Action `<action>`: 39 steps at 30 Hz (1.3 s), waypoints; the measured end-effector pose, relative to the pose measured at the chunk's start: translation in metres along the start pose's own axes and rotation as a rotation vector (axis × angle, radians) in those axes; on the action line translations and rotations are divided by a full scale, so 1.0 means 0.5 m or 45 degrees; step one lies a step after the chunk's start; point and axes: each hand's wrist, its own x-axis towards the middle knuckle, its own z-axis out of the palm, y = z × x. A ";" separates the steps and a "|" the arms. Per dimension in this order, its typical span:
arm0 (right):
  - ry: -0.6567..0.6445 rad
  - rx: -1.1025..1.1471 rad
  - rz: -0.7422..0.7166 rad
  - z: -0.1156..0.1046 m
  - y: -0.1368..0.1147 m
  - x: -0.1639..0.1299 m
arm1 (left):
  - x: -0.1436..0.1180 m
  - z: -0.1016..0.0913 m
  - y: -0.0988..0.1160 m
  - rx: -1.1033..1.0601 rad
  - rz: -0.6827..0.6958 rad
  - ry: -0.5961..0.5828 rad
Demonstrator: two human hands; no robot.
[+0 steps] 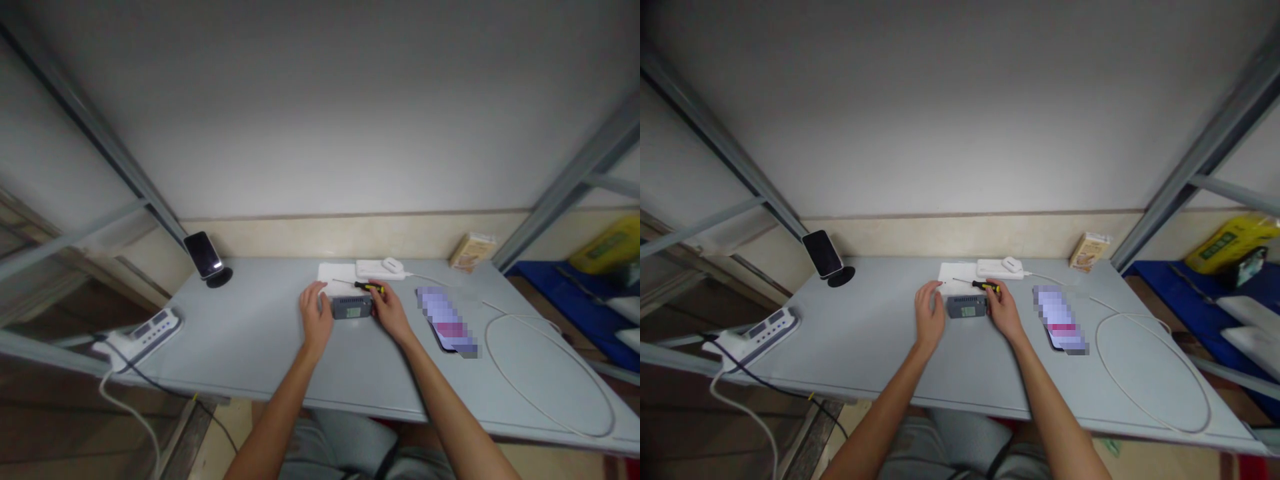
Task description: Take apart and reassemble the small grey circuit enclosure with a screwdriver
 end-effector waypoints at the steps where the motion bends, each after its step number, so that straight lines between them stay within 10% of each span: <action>1: 0.019 0.016 0.002 -0.002 -0.002 -0.001 | 0.014 0.002 -0.011 0.026 -0.023 -0.025; 9: 0.094 0.220 0.089 -0.015 -0.020 -0.010 | 0.087 0.044 -0.045 0.174 0.062 -0.420; 39: 0.094 0.161 0.075 -0.018 -0.025 -0.014 | 0.067 0.046 -0.068 -0.125 -0.034 -0.458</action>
